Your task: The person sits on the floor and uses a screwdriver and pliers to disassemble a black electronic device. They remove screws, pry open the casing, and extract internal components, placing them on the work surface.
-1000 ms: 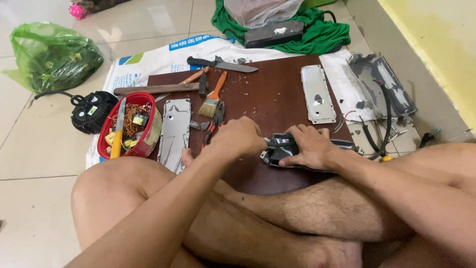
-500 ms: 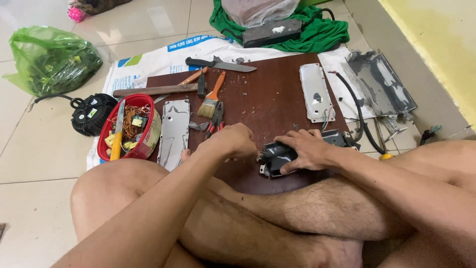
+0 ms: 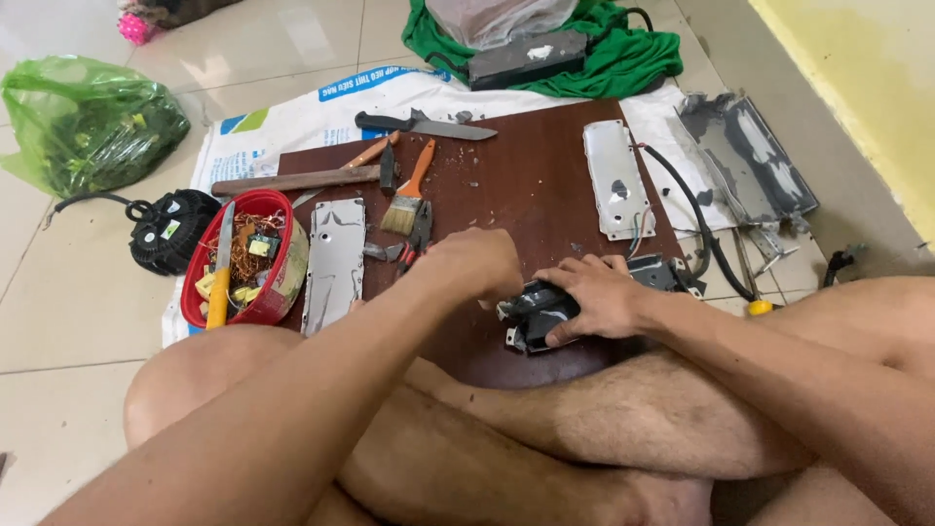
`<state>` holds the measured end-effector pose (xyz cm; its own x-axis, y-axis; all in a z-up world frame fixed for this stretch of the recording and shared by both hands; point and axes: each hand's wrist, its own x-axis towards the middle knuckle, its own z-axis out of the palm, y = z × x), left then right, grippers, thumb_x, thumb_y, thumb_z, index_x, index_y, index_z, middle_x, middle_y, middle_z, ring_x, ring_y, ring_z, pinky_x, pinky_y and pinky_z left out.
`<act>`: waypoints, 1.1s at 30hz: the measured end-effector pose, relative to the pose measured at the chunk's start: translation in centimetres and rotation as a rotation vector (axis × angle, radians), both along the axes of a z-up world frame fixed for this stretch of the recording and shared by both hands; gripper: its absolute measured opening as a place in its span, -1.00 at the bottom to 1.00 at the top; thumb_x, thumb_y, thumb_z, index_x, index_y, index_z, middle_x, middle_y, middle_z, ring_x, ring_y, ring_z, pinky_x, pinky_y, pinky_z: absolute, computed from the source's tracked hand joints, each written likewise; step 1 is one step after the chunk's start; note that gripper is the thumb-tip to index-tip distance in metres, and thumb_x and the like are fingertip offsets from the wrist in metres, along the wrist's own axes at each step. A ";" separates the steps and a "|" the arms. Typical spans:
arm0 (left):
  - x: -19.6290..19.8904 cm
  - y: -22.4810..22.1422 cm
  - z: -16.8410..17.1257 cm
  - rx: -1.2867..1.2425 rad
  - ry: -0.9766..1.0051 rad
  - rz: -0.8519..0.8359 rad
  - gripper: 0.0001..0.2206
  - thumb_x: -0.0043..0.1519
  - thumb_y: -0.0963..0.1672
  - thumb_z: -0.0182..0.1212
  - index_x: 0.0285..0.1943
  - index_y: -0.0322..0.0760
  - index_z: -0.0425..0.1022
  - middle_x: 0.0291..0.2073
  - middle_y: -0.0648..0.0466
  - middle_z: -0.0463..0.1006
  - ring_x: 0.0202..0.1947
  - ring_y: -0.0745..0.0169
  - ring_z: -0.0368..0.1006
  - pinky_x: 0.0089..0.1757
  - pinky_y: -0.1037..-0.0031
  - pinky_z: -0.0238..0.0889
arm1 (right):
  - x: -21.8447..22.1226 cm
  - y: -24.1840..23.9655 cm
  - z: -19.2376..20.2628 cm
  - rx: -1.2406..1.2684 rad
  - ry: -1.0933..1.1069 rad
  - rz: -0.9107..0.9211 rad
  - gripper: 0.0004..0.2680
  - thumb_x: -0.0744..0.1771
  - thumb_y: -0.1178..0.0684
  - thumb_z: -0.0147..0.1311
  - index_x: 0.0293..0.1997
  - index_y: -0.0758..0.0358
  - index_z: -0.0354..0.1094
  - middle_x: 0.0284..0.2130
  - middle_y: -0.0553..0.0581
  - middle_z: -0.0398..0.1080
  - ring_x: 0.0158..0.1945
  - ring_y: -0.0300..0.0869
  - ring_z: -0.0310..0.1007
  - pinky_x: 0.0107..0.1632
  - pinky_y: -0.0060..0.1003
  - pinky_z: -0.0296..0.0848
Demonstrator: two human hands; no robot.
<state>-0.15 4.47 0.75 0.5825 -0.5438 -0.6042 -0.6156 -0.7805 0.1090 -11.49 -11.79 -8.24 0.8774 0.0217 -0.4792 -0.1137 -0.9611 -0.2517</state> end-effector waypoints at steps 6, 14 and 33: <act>-1.1 -0.7 1.9 0.019 -0.018 -0.023 -0.64 0.06 -0.21 0.34 0.08 -0.35 0.67 -0.07 -0.20 0.71 0.08 -0.34 0.60 -0.03 -0.12 0.45 | -0.3 0.2 0.0 0.033 -0.023 -0.022 -0.22 0.21 -0.53 0.34 0.52 -0.07 0.05 0.32 0.14 0.24 0.44 0.06 0.12 0.47 0.20 -0.17; -3.6 -2.2 3.4 -0.020 -0.020 0.085 -0.64 0.22 -0.22 0.09 0.19 -0.36 0.61 0.05 -0.11 0.67 0.11 -0.26 0.57 0.02 -0.08 0.42 | 0.0 0.0 -0.9 0.007 0.016 -0.018 -0.23 0.20 -0.57 0.32 0.49 -0.04 0.09 0.27 0.06 0.27 0.41 0.02 0.14 0.46 0.19 -0.16; -13.3 -5.3 -11.1 -0.085 -0.543 -0.186 -0.77 0.34 -0.21 0.08 -0.01 -0.56 0.61 -0.29 -0.38 0.61 -0.26 -0.49 0.51 -0.66 0.11 0.19 | -0.1 -0.2 -2.1 0.124 0.061 -0.129 -0.57 0.46 -0.33 -0.22 0.54 -0.24 -0.06 0.43 0.08 0.12 0.52 0.10 0.01 0.51 0.30 -0.27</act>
